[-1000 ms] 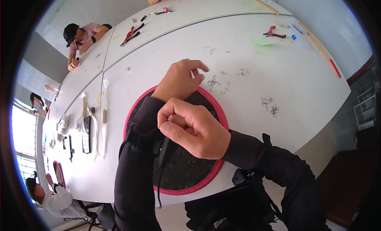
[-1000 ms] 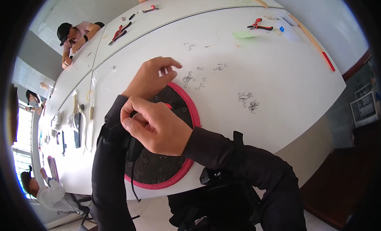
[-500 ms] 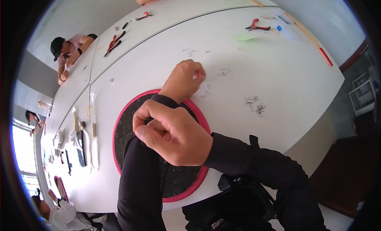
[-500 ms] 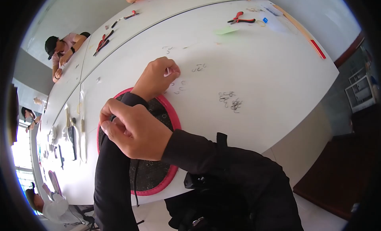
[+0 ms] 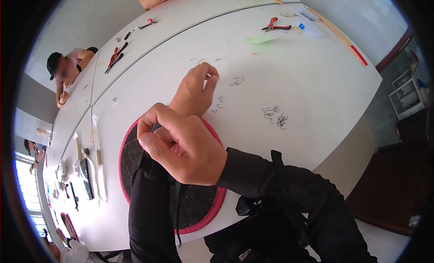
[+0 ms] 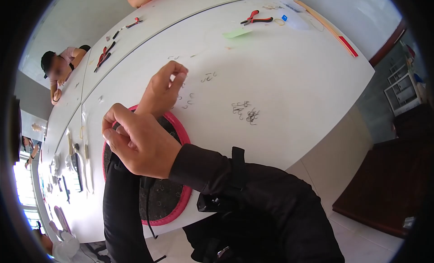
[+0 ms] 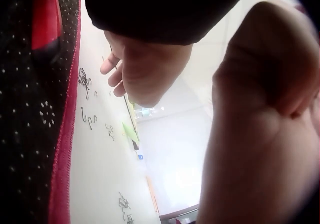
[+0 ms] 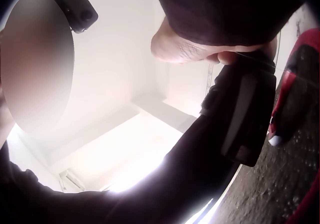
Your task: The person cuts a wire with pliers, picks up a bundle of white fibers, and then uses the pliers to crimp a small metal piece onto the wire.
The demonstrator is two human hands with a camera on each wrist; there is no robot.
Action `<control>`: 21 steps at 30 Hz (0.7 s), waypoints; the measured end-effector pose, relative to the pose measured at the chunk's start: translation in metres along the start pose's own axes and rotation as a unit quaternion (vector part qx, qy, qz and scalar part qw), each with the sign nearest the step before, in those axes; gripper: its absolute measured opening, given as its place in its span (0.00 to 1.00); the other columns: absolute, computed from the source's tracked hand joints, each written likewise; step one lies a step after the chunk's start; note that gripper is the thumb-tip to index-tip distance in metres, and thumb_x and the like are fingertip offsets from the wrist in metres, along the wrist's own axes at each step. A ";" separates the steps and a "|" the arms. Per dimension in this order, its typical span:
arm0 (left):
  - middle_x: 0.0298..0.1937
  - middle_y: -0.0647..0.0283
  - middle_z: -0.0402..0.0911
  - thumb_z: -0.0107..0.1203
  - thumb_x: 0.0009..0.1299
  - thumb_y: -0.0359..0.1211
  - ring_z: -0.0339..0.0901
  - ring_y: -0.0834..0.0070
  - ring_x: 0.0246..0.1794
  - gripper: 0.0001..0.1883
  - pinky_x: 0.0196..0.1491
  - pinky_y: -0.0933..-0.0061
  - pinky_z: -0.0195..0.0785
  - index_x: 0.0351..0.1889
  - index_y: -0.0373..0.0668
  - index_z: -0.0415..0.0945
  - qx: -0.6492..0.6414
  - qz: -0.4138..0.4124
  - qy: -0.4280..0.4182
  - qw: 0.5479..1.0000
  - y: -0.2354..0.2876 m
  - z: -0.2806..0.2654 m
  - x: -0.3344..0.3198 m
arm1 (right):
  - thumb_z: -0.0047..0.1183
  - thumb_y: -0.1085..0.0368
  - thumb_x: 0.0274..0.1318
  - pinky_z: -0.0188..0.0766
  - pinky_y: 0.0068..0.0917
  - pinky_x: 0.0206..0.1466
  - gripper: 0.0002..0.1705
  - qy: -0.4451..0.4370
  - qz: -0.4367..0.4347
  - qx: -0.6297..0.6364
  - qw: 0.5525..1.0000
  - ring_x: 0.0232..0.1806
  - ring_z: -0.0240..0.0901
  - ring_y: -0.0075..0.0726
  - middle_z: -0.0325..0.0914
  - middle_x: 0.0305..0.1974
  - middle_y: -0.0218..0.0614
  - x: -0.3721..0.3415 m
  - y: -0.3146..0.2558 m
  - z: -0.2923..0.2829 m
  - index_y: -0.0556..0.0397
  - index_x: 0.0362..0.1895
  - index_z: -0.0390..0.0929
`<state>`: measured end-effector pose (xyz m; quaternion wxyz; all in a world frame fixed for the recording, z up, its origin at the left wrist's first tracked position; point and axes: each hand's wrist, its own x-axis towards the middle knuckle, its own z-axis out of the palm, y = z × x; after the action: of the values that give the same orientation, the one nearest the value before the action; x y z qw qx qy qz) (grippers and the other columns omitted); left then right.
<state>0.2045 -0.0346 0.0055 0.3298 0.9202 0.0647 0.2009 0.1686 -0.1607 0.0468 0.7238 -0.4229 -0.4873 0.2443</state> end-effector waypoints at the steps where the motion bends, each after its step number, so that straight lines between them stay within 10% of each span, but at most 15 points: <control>1: 0.43 0.58 0.82 0.50 0.77 0.32 0.78 0.68 0.39 0.08 0.48 0.65 0.72 0.48 0.37 0.73 -0.012 -0.006 -0.016 1.000 0.005 0.002 0.001 | 0.49 0.66 0.69 0.48 0.20 0.20 0.07 0.007 -0.003 -0.004 1.000 0.15 0.52 0.13 0.61 0.14 0.22 0.000 -0.001 0.000 0.57 0.42 0.68; 13: 0.58 0.49 0.81 0.46 0.78 0.29 0.77 0.52 0.59 0.05 0.59 0.59 0.69 0.45 0.38 0.68 -0.011 0.080 -0.185 0.979 0.022 0.022 0.009 | 0.49 0.67 0.68 0.49 0.22 0.20 0.07 0.048 -0.071 -0.041 0.995 0.13 0.52 0.16 0.62 0.13 0.25 0.005 0.004 -0.004 0.57 0.41 0.68; 21: 0.59 0.46 0.80 0.47 0.77 0.29 0.78 0.51 0.60 0.05 0.59 0.57 0.70 0.45 0.37 0.68 0.013 0.031 -0.103 0.994 0.014 0.025 0.020 | 0.48 0.66 0.69 0.49 0.21 0.20 0.07 0.043 -0.056 -0.042 0.997 0.14 0.51 0.14 0.61 0.13 0.24 0.007 0.005 -0.009 0.57 0.43 0.67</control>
<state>0.2325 -0.0553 0.0031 0.3162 0.9417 0.0042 0.1144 0.1802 -0.1560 0.0444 0.7383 -0.4355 -0.4882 0.1640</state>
